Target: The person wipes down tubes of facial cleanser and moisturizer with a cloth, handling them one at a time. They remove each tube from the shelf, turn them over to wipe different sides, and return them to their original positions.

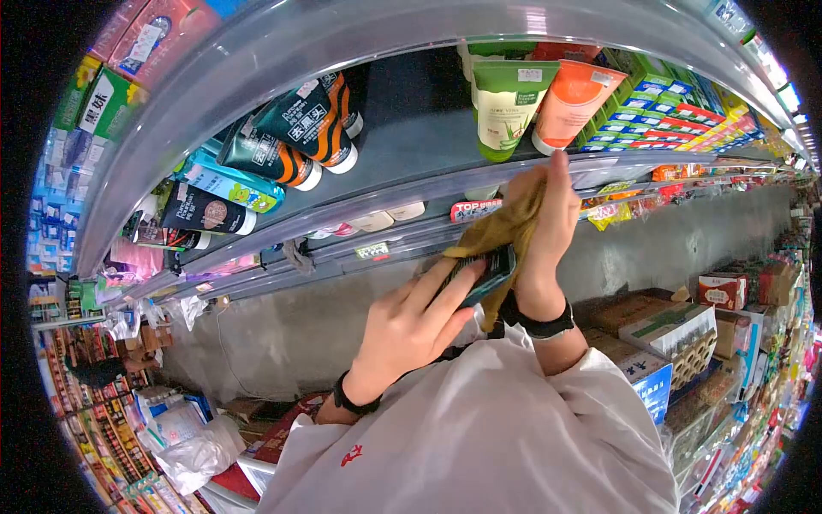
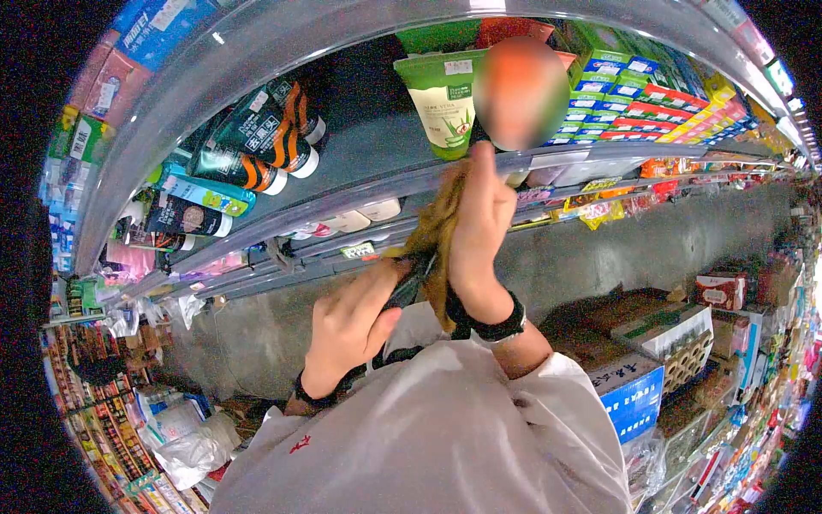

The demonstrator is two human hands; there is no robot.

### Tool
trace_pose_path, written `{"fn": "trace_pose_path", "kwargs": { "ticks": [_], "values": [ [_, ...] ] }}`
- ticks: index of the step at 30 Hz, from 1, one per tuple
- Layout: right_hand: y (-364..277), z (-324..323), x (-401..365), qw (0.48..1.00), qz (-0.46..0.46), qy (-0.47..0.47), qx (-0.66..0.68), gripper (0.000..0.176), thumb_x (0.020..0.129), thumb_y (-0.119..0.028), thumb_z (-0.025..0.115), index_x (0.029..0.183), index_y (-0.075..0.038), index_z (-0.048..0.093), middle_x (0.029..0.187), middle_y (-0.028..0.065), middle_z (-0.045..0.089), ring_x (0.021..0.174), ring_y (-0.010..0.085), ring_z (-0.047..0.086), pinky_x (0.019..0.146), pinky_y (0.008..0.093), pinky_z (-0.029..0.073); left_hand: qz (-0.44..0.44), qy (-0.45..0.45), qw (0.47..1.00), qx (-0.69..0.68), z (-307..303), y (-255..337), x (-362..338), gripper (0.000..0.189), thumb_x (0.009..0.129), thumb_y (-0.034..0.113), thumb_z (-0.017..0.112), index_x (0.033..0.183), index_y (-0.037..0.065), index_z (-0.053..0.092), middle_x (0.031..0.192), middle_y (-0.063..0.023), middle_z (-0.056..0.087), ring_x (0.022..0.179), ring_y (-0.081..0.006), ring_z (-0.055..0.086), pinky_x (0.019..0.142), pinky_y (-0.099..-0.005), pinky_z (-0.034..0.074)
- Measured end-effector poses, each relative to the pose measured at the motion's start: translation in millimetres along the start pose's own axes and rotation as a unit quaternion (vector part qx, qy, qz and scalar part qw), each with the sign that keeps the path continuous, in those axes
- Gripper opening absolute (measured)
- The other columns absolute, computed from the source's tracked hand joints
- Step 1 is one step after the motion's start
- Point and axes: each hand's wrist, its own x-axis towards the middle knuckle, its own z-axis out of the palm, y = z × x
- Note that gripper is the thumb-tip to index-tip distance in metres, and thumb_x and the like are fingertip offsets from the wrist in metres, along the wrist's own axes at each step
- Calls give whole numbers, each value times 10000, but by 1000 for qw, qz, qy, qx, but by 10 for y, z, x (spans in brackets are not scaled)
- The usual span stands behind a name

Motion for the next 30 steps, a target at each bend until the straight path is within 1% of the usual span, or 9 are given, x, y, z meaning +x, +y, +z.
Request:
{"fn": "trace_pose_path", "kwargs": {
  "ticks": [5,8,9,10,11,12,22,27,30],
  "values": [
    [-3,-260,289,978,140,6,157,408,880,-311,371,597,-48,500,526,15,475,417,79,397,398,203,307,-114,15,975,-188,112,-60,-168,308,808,153,470,1087,22,480,913,-175,558,706,-284,574,585,-317,459],
    [-319,33,41,986,145,79,4,395,875,-321,372,700,-5,530,570,44,515,442,117,455,419,242,356,-144,11,967,-212,197,-74,-160,307,828,158,444,1097,12,465,880,-184,565,703,-306,575,585,-327,457],
    [-94,-102,0,980,-72,-15,-186,398,870,-320,378,754,27,534,585,48,523,509,145,520,448,284,388,-200,-35,958,-205,142,-22,-135,314,822,151,458,1104,14,457,896,-183,564,685,-317,575,580,-334,458],
    [-149,-31,-174,961,-58,-87,-258,383,875,-287,357,721,16,534,588,79,528,540,190,538,466,307,389,-200,-36,958,-205,172,-31,-144,314,822,151,458,1104,14,457,896,-183,564,685,-317,575,580,-334,458],
    [-45,-93,-232,875,-187,-191,-403,359,872,-204,361,628,1,526,562,108,517,502,216,511,449,312,366,-170,-10,973,-158,234,-49,-154,316,815,146,469,1102,15,455,883,-177,565,652,-306,574,563,-333,457],
    [96,12,-287,877,-289,-186,-335,326,852,-139,393,575,-5,502,534,139,496,433,253,463,420,328,341,-140,14,984,-112,273,-56,-160,318,808,142,481,1100,16,454,871,-170,566,618,-296,572,546,-332,455],
    [158,-247,85,996,49,51,-56,384,853,-273,420,511,-98,400,451,-6,373,400,87,337,388,231,248,-38,-98,994,33,103,6,-120,354,766,166,536,1095,57,467,961,-136,535,661,-283,558,539,-330,458],
    [-14,-291,222,985,152,61,55,323,829,-303,449,578,-101,428,481,4,379,385,114,352,394,261,299,-109,-43,973,-198,219,7,-181,322,804,135,475,1111,39,453,895,-169,559,674,-318,555,593,-368,443],
    [-152,-74,-47,993,89,58,-52,422,871,-270,373,533,-27,438,477,17,433,415,107,400,423,236,343,-188,-50,956,-221,188,-28,-125,307,826,150,452,1109,29,450,840,-182,565,641,-335,553,565,-366,440]
  ]
}}
